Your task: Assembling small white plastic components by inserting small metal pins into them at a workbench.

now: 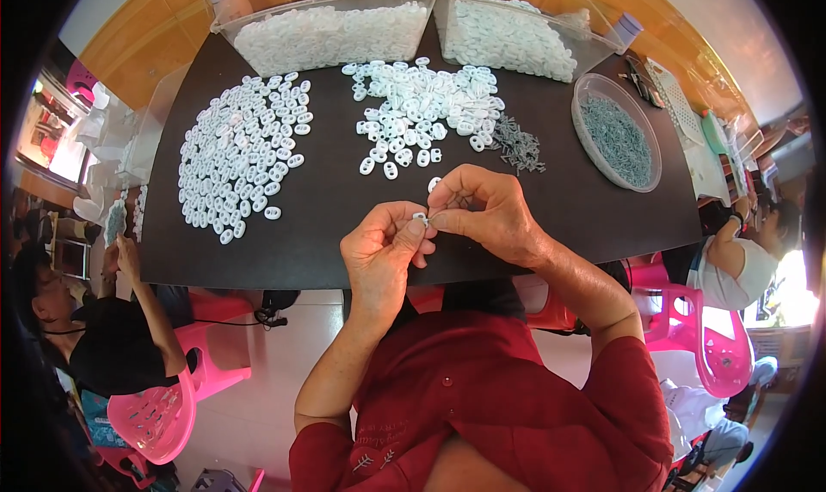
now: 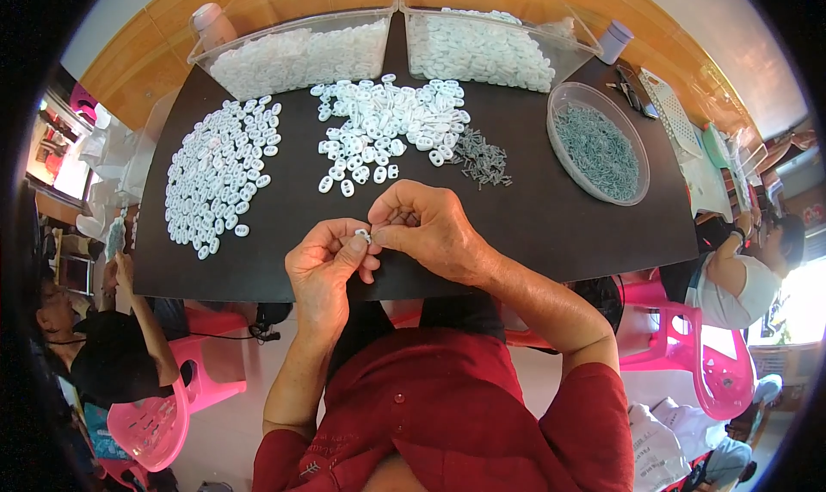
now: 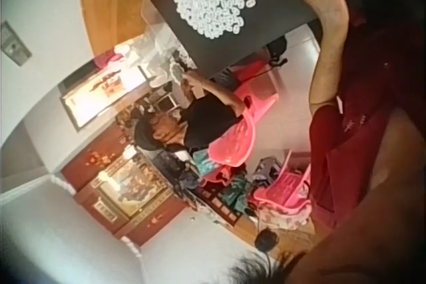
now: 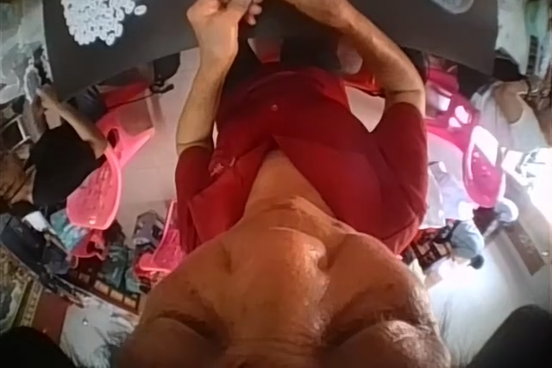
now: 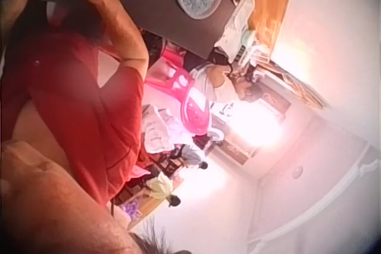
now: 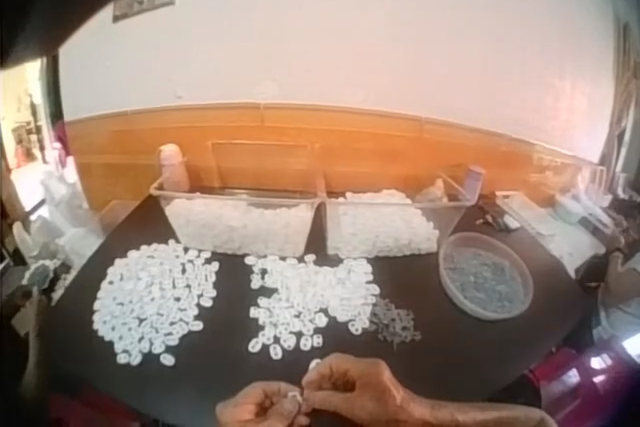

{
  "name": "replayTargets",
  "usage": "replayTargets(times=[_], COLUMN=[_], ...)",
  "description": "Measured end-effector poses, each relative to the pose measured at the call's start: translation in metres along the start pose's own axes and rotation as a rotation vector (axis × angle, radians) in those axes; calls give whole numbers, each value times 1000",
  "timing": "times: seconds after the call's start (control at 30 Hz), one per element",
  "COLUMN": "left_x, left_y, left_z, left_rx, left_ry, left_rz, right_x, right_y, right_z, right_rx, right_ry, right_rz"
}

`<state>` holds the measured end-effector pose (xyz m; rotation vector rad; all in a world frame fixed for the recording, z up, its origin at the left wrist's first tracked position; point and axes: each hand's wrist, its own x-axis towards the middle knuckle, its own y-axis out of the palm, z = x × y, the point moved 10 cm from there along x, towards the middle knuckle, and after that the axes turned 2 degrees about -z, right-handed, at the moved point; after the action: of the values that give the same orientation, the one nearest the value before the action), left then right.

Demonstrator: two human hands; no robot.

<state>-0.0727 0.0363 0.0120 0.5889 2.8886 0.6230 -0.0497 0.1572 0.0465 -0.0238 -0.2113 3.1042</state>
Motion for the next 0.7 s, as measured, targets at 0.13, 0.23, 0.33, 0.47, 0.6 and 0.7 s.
replayTargets(times=[0.13, 0.23, 0.33, 0.47, 0.6, 0.7], left_x=[-1, -4, -6, -8, -9, -9], left_y=[1, 0, -1, -3, -3, -4], left_z=[1, 2, -1, -10, -13, -16], left_rx=[23, 66, 117, 214, 246, 312], left_ry=[3, -2, 37, 134, 173, 216], left_rz=[24, -2, -27, -54, -32, -55], right_x=[1, 0, 1, 2, 2, 3], right_y=[1, 2, 4, 6, 7, 8], right_z=[-5, -6, -6, -7, -10, -15], right_rx=[-9, -55, -92, -100, -16, 31], right_ry=[9, 7, 4, 12, 31, 51], right_rz=[1, -6, -6, -11, 7, -5])
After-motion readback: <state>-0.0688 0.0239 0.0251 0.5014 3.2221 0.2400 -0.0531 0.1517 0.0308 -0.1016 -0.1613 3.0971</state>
